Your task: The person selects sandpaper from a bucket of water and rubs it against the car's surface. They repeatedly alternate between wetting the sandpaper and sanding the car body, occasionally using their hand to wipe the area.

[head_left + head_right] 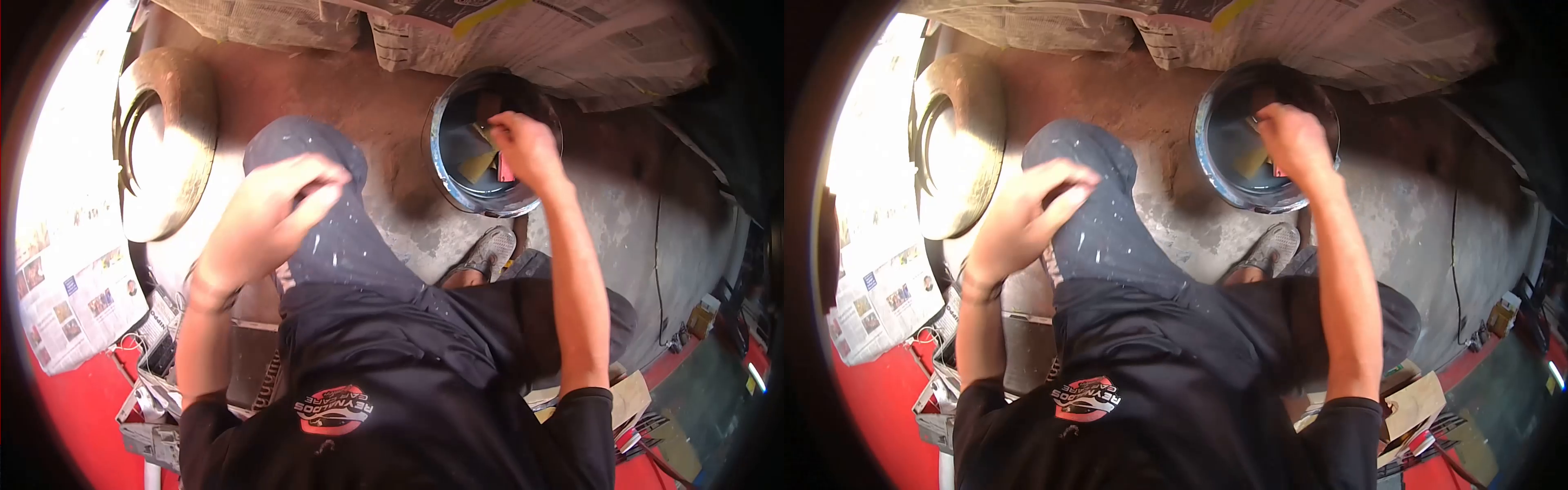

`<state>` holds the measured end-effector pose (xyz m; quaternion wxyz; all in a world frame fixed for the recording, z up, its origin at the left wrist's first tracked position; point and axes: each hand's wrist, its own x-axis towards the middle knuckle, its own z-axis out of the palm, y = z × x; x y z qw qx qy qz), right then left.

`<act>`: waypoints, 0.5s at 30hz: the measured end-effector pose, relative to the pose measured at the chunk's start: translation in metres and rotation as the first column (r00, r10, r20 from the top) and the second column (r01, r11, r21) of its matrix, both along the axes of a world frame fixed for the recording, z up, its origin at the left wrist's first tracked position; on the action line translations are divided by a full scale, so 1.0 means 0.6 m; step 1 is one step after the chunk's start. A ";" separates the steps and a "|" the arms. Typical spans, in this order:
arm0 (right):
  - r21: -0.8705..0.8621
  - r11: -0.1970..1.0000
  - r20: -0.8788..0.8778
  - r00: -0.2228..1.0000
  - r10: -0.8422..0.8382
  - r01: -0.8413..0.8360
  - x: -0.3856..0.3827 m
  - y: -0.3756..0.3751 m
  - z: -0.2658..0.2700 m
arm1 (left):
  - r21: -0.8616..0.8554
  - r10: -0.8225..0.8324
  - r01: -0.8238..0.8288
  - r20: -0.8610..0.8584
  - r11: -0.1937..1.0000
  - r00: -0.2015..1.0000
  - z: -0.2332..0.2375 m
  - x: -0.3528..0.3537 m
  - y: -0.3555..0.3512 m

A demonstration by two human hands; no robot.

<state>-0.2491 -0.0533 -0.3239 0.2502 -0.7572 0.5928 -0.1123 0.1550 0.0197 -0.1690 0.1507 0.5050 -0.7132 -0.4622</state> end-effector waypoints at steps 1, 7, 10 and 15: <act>-0.011 0.999 -0.052 0.998 0.038 -0.039 0.018 0.009 -0.028 | -0.038 -0.020 0.016 -0.101 0.999 0.995 -0.025 -0.030 -0.034; 0.087 0.983 -0.556 0.811 0.184 -0.163 0.089 0.063 -0.148 | -0.246 0.023 0.026 0.196 0.969 0.980 -0.217 -0.226 -0.140; 0.179 0.973 -0.427 0.880 0.209 -0.144 0.079 0.045 -0.179 | -0.036 0.023 -0.012 0.307 0.999 0.951 -0.311 -0.267 -0.138; 0.527 0.760 0.100 0.860 -0.500 0.381 0.060 0.020 -0.052 | 0.019 -0.031 0.027 0.218 0.999 0.975 -0.325 -0.245 -0.166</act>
